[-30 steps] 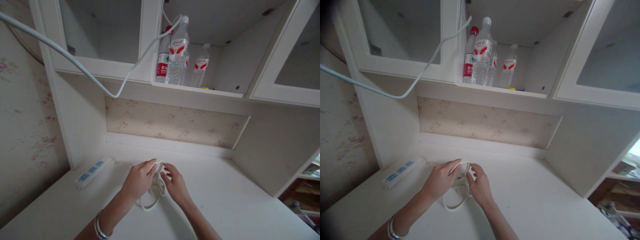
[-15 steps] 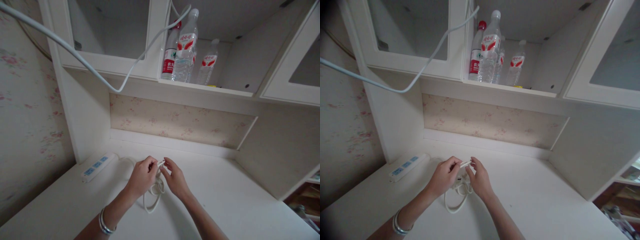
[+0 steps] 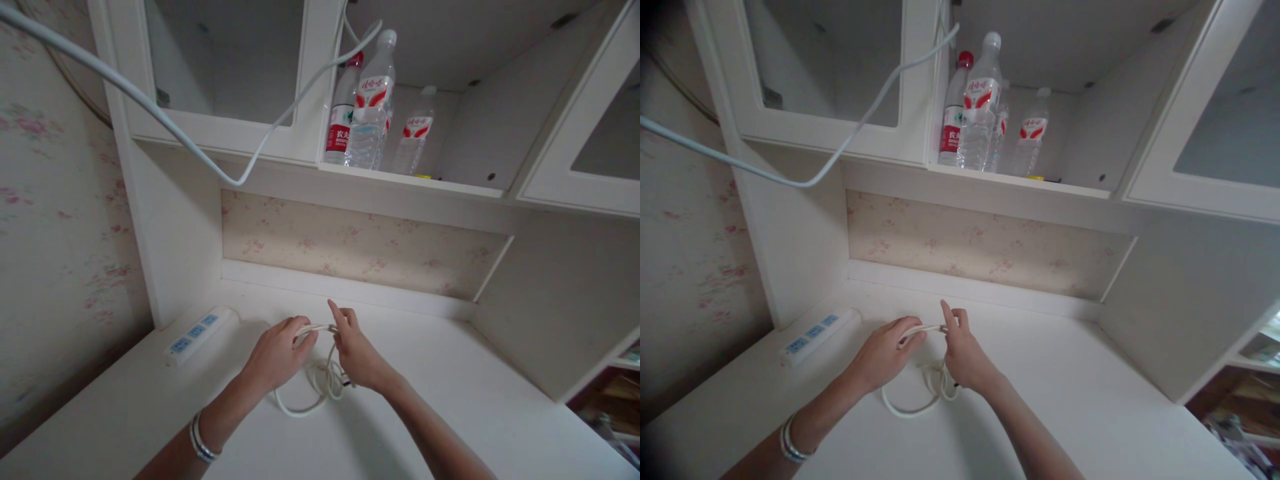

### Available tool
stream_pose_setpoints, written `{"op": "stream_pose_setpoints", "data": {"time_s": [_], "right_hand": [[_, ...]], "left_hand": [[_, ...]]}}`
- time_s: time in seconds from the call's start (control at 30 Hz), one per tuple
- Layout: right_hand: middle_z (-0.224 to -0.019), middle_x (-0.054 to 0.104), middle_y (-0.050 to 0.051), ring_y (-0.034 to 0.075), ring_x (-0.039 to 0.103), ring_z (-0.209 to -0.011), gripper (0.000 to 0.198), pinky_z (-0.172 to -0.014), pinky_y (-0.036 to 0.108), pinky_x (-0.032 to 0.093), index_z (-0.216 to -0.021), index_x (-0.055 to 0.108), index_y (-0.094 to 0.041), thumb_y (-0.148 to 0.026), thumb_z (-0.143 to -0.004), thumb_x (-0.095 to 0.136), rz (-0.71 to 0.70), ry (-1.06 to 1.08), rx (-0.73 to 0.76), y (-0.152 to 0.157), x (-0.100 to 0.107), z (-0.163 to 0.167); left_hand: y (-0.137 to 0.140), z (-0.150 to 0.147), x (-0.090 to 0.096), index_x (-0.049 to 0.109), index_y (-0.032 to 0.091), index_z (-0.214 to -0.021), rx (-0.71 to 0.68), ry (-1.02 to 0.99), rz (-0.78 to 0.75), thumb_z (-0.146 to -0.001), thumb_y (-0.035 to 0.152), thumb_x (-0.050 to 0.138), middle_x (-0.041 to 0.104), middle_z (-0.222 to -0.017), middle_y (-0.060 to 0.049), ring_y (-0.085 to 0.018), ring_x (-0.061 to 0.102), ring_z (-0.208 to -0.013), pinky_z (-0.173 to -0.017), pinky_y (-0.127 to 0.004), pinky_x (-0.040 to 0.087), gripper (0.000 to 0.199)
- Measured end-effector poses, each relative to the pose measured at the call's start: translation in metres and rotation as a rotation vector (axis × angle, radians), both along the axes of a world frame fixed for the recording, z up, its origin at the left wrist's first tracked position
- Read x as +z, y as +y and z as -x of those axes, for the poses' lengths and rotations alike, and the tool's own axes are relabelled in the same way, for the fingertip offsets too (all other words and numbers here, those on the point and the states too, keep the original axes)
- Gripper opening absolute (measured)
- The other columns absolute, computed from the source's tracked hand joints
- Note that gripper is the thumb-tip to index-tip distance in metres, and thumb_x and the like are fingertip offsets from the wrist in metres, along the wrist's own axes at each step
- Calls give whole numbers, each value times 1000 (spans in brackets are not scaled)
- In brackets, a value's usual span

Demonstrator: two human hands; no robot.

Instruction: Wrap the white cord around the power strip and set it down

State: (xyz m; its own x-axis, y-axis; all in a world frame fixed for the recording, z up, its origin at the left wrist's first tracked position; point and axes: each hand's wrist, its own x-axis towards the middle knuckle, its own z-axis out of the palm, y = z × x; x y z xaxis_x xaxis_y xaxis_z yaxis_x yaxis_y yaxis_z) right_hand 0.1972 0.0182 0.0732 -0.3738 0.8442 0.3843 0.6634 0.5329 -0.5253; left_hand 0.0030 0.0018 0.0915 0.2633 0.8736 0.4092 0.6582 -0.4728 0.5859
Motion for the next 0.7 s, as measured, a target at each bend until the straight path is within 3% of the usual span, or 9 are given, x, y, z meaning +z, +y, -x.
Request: {"op": "stream_pose_setpoints", "data": {"time_s": [0.13,0.23,0.3,0.37,0.47,0.6,0.7], "right_hand": [[-115,47,10,16,57,-89,62,-86,32,45,-136,35,-21,-3,-77,40,45,-56,-95,-11,14,-15],[-109,56,7,19,58,-92,35,-81,31,44,-120,49,-22,-29,-86,50,63,-128,-102,-20,20,-30],[-95,63,6,21,60,-87,27,-75,31,43,-100,58,-23,-44,-88,46,43,-244,-139,-24,18,-48],[-79,65,6,22,61,-78,39,-69,31,40,-78,61,-23,-50,-92,35,26,-378,-256,-25,9,-76],[-75,68,7,25,63,-70,49,-62,31,37,-69,59,-24,-54,-92,28,63,-497,-499,-24,-12,-134],[-73,69,7,27,65,-73,44,-62,32,37,-73,60,-27,-52,-91,29,131,-476,-546,-26,-43,-207],[-63,66,7,27,64,-66,45,-60,32,38,-66,57,-27,-56,-88,31,152,-401,-612,-27,-59,-232]], "left_hand": [[-1,4,-6,63,26,-100,35,233,-32,-88,52,40,64,-92,-5,-20,61,-85,-75,-28,42,37],[8,13,-14,65,24,-88,73,334,-93,-92,51,30,65,-85,-5,-19,62,-81,-71,-27,41,45],[19,26,-22,65,21,-79,145,398,-139,-94,49,24,66,-81,-6,-18,62,-79,-69,-26,41,51],[33,44,-33,64,18,-73,259,470,-165,-94,49,22,67,-77,-9,-19,63,-75,-64,-26,39,56],[52,73,-47,65,16,-71,376,578,-215,-95,48,20,69,-75,-12,-22,65,-70,-57,-26,37,61],[65,90,-57,67,15,-70,415,632,-248,-94,49,21,69,-73,-13,-22,65,-67,-53,-25,35,62],[67,80,-57,68,15,-72,381,621,-205,-94,50,19,70,-75,-14,-23,66,-68,-54,-26,37,64]]}}
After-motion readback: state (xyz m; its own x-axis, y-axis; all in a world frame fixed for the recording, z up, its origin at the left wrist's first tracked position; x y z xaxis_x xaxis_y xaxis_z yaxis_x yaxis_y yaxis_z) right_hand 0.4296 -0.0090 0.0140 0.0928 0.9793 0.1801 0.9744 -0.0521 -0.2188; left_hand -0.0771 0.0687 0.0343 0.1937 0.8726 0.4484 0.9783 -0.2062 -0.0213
